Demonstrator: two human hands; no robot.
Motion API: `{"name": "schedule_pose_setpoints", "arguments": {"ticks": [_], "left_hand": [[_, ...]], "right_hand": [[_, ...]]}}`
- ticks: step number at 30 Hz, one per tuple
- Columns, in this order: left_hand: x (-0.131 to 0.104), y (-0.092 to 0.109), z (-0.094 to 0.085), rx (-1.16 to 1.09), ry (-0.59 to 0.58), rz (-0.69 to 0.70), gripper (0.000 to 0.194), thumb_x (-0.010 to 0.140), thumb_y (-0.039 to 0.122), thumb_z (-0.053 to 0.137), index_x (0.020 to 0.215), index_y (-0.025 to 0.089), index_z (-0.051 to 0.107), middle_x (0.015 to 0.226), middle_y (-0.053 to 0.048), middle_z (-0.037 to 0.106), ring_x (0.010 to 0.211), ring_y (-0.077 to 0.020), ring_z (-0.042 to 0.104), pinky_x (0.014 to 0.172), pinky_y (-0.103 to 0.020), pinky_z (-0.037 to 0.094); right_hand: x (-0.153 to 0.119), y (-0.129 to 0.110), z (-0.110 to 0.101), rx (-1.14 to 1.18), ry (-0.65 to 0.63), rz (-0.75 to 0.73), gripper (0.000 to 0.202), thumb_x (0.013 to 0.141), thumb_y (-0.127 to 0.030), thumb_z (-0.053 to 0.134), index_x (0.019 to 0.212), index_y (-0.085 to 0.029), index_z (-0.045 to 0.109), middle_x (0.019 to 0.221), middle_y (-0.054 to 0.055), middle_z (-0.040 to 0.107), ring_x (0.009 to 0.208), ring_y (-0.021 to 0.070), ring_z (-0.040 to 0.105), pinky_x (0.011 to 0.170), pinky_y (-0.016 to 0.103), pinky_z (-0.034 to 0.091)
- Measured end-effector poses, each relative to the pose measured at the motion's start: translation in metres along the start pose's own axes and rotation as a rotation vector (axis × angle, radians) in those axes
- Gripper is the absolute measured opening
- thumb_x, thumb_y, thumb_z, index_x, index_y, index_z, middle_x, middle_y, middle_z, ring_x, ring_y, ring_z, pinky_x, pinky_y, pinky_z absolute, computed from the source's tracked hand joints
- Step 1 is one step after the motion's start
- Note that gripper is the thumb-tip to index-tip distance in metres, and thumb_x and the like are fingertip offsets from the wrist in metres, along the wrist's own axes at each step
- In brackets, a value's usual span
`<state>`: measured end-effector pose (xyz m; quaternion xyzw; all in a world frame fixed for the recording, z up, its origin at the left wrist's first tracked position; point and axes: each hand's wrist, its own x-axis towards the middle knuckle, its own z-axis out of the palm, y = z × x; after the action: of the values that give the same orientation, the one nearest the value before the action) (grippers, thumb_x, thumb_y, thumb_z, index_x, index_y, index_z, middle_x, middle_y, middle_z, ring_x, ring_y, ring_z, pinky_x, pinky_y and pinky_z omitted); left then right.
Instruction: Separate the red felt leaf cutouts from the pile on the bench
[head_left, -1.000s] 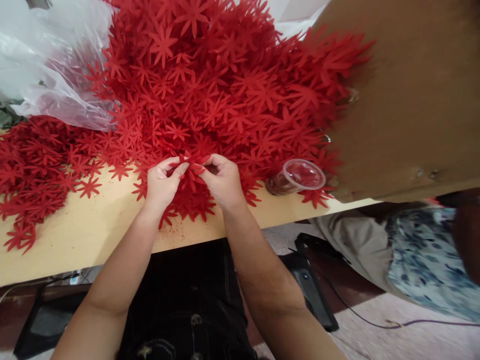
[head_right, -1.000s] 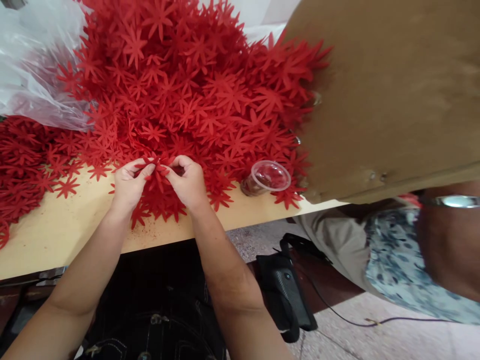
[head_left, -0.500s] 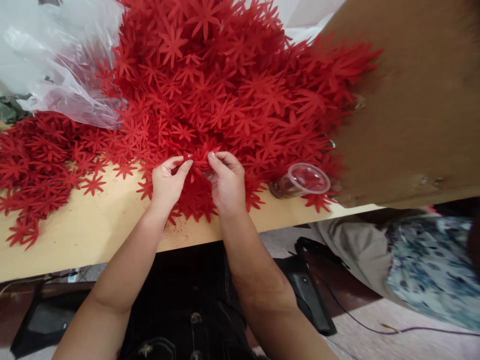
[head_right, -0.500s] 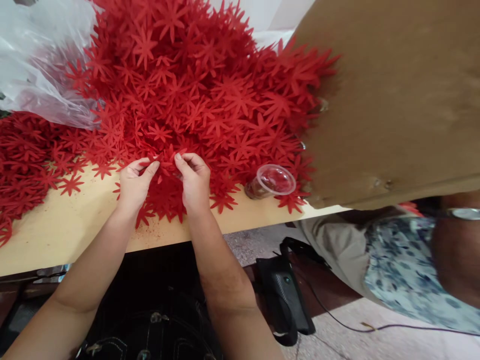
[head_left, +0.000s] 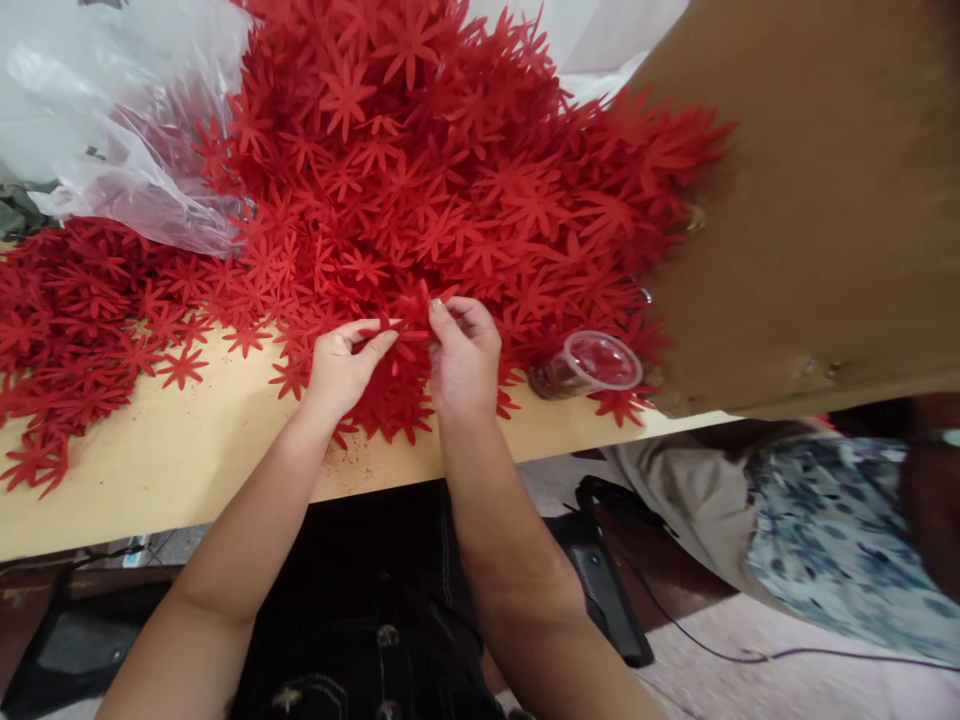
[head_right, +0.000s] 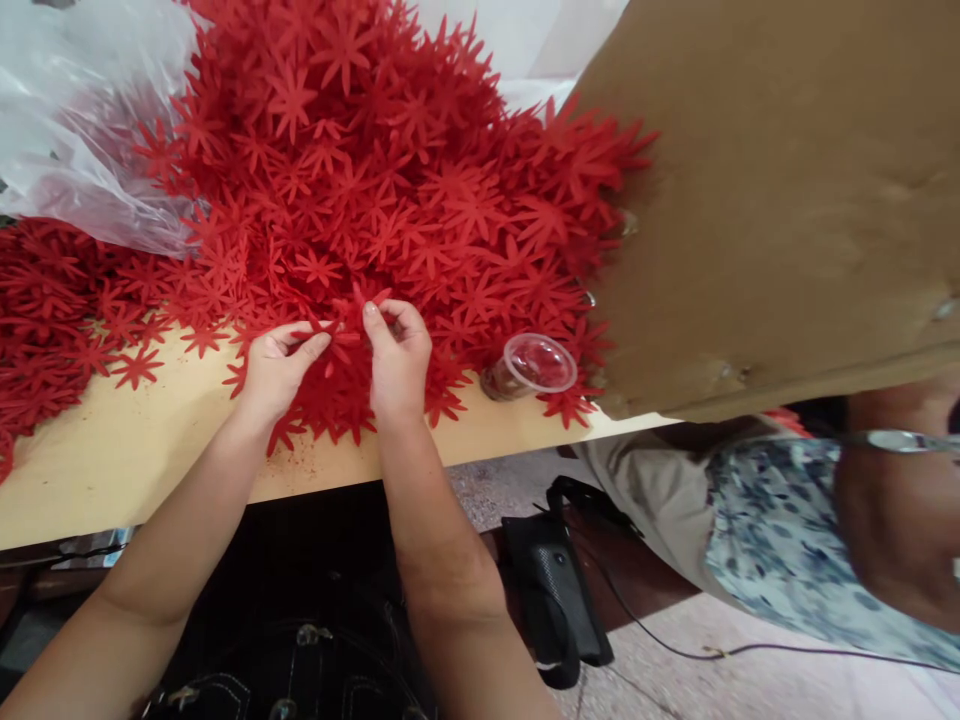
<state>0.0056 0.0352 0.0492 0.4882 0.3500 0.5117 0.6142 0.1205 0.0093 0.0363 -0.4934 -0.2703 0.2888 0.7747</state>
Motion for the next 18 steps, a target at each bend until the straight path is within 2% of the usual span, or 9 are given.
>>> {"name": "schedule_pose_setpoints", "arguments": {"ticks": [3,5,13,15,18], "left_hand": [[-0.005,-0.002,0.006,0.02,-0.067,0.016,0.012,0.063,0.02,0.073,0.075,0.019,0.072,0.083,-0.001,0.074,0.083,-0.0112,0.066,0.088,-0.028,0.048],[-0.005,-0.004,0.006,0.001,-0.062,0.005,0.013,0.063,0.021,0.073,0.076,0.019,0.072,0.085,-0.001,0.074,0.084,-0.0117,0.067,0.089,-0.029,0.048],[-0.001,-0.008,0.004,-0.015,0.058,-0.006,0.012,0.061,0.021,0.073,0.072,0.017,0.069,0.07,0.002,0.071,0.064,-0.0071,0.061,0.069,-0.022,0.049],[0.0,-0.008,0.003,0.01,0.083,-0.008,0.013,0.061,0.022,0.073,0.072,0.017,0.068,0.069,0.002,0.07,0.061,-0.0067,0.06,0.064,-0.021,0.048],[0.004,-0.007,-0.001,0.016,0.15,0.01,0.013,0.06,0.022,0.074,0.071,0.017,0.068,0.068,0.002,0.069,0.063,-0.0067,0.06,0.066,-0.021,0.048]], "right_hand": [[-0.008,-0.001,0.005,-0.044,-0.036,-0.081,0.018,0.067,-0.034,0.067,0.073,-0.023,0.055,0.074,-0.005,0.055,0.069,0.0066,0.053,0.07,0.022,0.046],[-0.012,0.0,0.007,-0.049,-0.056,-0.09,0.016,0.067,-0.032,0.067,0.074,-0.023,0.056,0.076,-0.005,0.057,0.072,0.0073,0.055,0.071,0.022,0.047],[-0.02,0.001,0.017,0.04,-0.059,0.001,0.016,0.066,-0.03,0.068,0.073,-0.022,0.055,0.071,-0.006,0.055,0.063,0.0042,0.052,0.062,0.018,0.045],[-0.016,0.004,0.015,0.06,-0.024,0.024,0.019,0.066,-0.032,0.068,0.074,-0.022,0.053,0.073,-0.006,0.054,0.062,0.0042,0.051,0.061,0.018,0.045],[-0.001,0.01,0.005,0.08,0.06,0.013,0.023,0.069,-0.038,0.065,0.08,-0.024,0.05,0.077,-0.005,0.053,0.064,0.0057,0.053,0.061,0.02,0.047]]}}
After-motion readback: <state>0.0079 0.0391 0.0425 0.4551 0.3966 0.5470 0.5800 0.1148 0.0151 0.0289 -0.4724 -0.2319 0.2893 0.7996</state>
